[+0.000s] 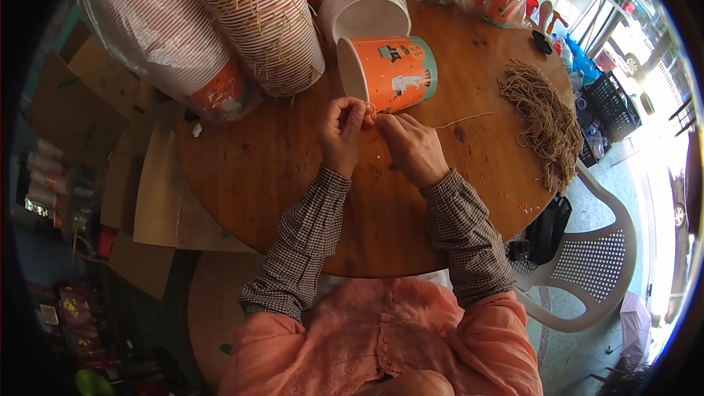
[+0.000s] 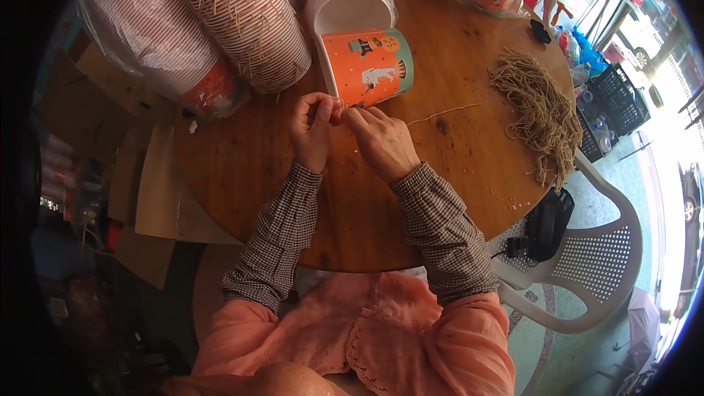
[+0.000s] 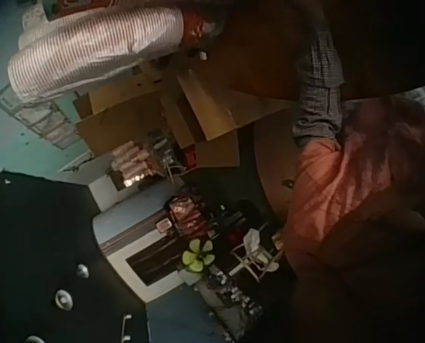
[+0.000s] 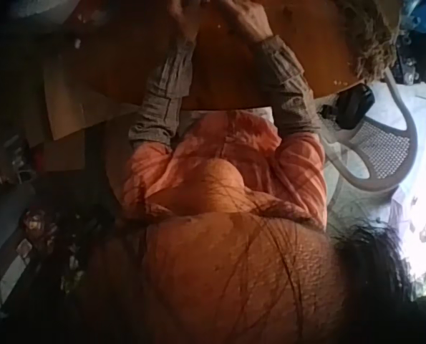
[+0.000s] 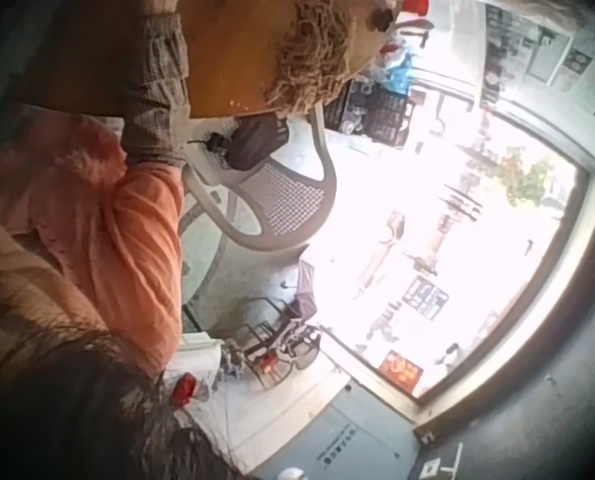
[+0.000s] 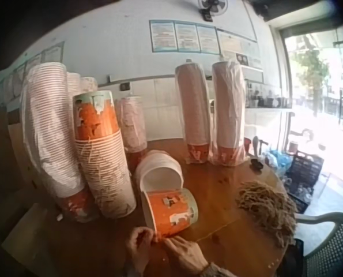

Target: The person is tying a string handle to a paper bowl, which is part of a packaging process.

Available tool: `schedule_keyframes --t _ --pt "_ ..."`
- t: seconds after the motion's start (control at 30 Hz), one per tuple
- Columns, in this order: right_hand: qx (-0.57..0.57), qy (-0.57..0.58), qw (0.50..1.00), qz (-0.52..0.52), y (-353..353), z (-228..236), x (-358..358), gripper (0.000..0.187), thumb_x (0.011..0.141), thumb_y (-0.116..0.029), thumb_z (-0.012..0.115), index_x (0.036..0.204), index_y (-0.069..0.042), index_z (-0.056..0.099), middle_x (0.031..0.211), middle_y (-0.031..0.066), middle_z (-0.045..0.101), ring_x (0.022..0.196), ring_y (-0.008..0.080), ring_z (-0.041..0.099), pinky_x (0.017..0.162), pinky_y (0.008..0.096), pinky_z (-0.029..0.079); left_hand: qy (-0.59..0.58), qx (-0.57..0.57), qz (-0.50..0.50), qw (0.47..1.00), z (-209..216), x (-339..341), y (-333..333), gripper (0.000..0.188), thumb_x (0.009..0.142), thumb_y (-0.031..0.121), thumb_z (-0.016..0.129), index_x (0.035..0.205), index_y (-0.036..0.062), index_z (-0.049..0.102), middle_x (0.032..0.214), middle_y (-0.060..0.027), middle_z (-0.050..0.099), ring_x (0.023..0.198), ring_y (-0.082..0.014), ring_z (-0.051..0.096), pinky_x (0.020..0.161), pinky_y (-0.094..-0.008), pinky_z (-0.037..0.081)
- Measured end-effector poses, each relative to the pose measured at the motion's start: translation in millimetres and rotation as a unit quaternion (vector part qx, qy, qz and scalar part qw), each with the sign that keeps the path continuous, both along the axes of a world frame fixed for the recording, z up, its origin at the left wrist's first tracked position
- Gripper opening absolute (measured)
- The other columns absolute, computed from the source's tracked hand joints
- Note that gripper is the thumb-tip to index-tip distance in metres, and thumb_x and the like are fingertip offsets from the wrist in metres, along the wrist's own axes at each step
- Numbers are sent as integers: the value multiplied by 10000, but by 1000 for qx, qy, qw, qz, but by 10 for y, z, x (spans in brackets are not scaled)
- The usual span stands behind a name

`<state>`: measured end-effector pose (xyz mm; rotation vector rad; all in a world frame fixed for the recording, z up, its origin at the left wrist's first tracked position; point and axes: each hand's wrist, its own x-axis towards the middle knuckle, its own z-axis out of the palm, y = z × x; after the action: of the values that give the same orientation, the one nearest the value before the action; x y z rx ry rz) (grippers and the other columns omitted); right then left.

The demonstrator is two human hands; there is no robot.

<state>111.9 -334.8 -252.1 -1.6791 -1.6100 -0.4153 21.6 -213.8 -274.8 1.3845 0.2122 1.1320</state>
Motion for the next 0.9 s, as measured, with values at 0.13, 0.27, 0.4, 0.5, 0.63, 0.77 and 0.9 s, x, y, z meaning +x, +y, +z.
schedule_keyframes --t 0.13,0.27,0.4,0.5,0.63,0.77,0.9 --pt "-21 2 1000 20 -15 52 -34 137 840 -33 611 966 -62 565 822 63 615 765 245 630 602 354 519 31 -47 -83 995 34 -46 2 98 970 111 573 999 17 573 874 -59 671 686 -60 589 597 -201 496" --pt "34 32 999 19 -28 93 -41 119 840 -13 615 945 -45 570 811 81 618 756 260 640 616 354 520 134 30 -103 985 -53 -45 71 84 958 99 584 974 17 592 846 -38 670 673 -44 570 572 -185 454" --pt "87 98 991 -32 -44 46 53 165 809 -23 611 955 -71 552 803 76 622 750 279 629 607 354 514 129 34 -80 988 -20 -26 12 83 946 96 598 960 14 605 814 -20 655 664 -41 559 590 -192 456" --pt "106 179 976 -59 -41 41 89 85 859 -37 629 927 -42 578 765 91 633 710 267 643 633 323 524 135 72 -102 983 10 -68 10 83 949 81 586 961 -1 577 820 -33 637 671 -50 545 609 -199 450" --pt "110 342 933 -5 -23 74 78 95 858 3 598 951 -18 598 879 106 654 798 217 668 720 303 539 103 28 -150 983 13 -74 14 95 950 99 591 954 4 596 808 -26 632 693 -63 552 637 -213 460" --pt "136 436 883 113 10 43 133 94 840 -8 612 934 -6 617 1085 136 621 936 250 649 798 304 535 22 -86 -180 980 48 -77 32 122 966 138 583 968 18 601 800 -21 625 697 -78 552 640 -218 459" --pt "107 246 960 76 -45 71 121 132 813 -21 644 943 -6 625 1153 147 582 1022 282 615 821 327 533 14 -125 -171 977 87 -96 5 119 973 145 573 978 28 593 818 -30 632 706 -87 556 642 -221 456"
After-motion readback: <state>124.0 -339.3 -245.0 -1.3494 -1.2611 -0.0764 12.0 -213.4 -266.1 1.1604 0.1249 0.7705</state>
